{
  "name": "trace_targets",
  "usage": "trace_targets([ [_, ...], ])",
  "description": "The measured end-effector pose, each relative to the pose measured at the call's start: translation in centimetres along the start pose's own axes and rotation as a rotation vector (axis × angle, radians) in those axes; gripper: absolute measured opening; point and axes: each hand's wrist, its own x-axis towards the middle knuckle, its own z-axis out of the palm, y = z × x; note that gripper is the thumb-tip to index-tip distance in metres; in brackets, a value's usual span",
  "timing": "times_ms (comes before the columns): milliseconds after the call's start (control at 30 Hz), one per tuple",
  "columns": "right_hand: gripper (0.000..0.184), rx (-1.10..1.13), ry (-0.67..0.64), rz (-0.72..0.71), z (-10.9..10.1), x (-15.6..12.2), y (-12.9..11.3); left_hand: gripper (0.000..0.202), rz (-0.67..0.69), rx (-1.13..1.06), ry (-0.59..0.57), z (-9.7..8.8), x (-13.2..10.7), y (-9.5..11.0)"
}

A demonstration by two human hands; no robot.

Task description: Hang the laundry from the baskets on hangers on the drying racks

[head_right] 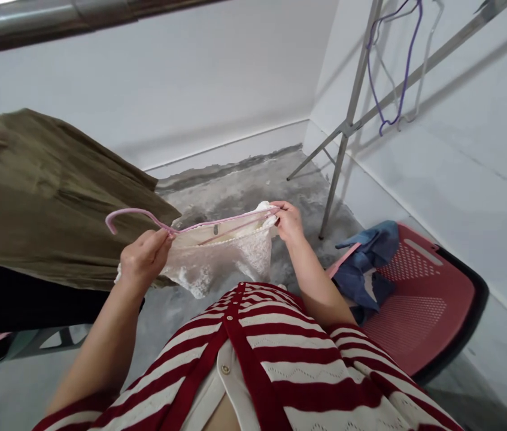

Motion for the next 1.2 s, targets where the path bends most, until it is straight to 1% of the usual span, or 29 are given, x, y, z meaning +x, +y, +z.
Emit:
trace_targets([
  [100, 0.02, 0.02, 0.107, -0.022, 0.0, 0.1, 0.0, 0.019, -0.029, 0.077, -0.022, 0.2, -0.4, 0.6],
  [200, 0.017, -0.056, 0.124, -0.081, 0.0, 0.2, -0.4, 0.02, -0.032, 0.127, -0.013, 0.1, -0.6, 1.0],
  [300, 0.017, -0.096, 0.064, -0.095, -0.5, 0.2, -1.3, 0.02, -0.017, 0.136, 0.011, 0.0, -0.7, 1.0],
  [433, 0.021, -0.03, -0.072, 0.009, -1.1, 0.1, -2.4, 0.022, -0.026, 0.088, 0.013, 0.0, -0.8, 0.6],
  [500, 0.02, -0.055, -0.071, 0.005, -1.1, 0.2, -2.5, 0.022, -0.066, 0.094, 0.027, 0.0, -0.9, 0.6],
  [533, 0.018, -0.12, -0.034, -0.05, -1.1, 0.2, -2.5, 0.023, -0.087, 0.114, 0.034, 0.1, -0.9, 0.8],
  [567, 0.015, -0.218, 0.018, -0.143, -1.0, 0.2, -2.4, 0.023, -0.107, 0.137, 0.033, 0.2, -0.8, 1.0],
  [633, 0.012, -0.451, 0.133, -0.41, -0.7, 0.2, -2.0, 0.025, -0.149, 0.157, -0.009, 0.7, -0.7, 1.8],
  [667, 0.013, -0.554, 0.17, -0.542, -0.5, 0.0, -1.7, 0.026, -0.174, 0.147, -0.04, 1.0, -0.6, 2.3],
  [700, 0.015, -0.634, 0.182, -0.646, -0.2, -0.2, -1.3, 0.027, -0.204, 0.129, -0.067, 1.4, -0.6, 2.8],
  [733, 0.017, -0.692, 0.166, -0.71, 0.0, -0.6, -0.9, 0.027, -0.235, 0.111, -0.078, 1.8, -0.7, 3.2],
  [767, 0.019, -0.731, 0.129, -0.74, 0.3, -1.2, -0.4, 0.027, -0.263, 0.095, -0.068, 2.3, -0.8, 3.6],
  [833, 0.02, -0.767, 0.008, -0.743, 0.6, -2.6, 0.4, 0.024, -0.288, 0.067, -0.021, 3.3, -1.4, 4.0],
  [900, 0.017, -0.773, -0.15, -0.728, 0.5, -3.9, 0.6, 0.021, -0.256, -0.006, -0.004, 4.1, -2.3, 3.9],
  [933, 0.016, -0.763, -0.209, -0.726, 0.2, -4.4, 0.3, 0.019, -0.227, -0.063, -0.006, 4.3, -2.7, 3.7],
  [967, 0.015, -0.746, -0.231, -0.731, -0.3, -4.8, -0.3, 0.018, -0.199, -0.128, -0.011, 4.3, -3.2, 3.3],
  [1033, 0.017, -0.709, -0.176, -0.773, -1.7, -4.9, -2.2, 0.014, -0.154, -0.26, 0.008, 4.0, -3.8, 2.5],
  [1067, 0.022, -0.695, -0.131, -0.792, -2.5, -4.7, -3.2, 0.013, -0.149, -0.317, 0.043, 3.6, -4.0, 2.1],
  [1100, 0.032, -0.684, -0.101, -0.796, -3.2, -4.4, -4.1, 0.011, -0.159, -0.365, 0.084, 3.2, -4.1, 1.7],
  [1133, 0.043, -0.679, -0.108, -0.775, -3.9, -4.0, -4.8, 0.01, -0.182, -0.402, 0.124, 2.7, -4.0, 1.4],
  [1167, 0.048, -0.676, -0.144, -0.725, -4.5, -3.6, -5.3, 0.01, -0.214, -0.431, 0.155, 2.1, -3.9, 1.1],
  [1200, 0.046, -0.664, -0.18, -0.648, -4.9, -3.2, -5.4, 0.01, -0.247, -0.451, 0.173, 1.5, -3.7, 0.9],
])
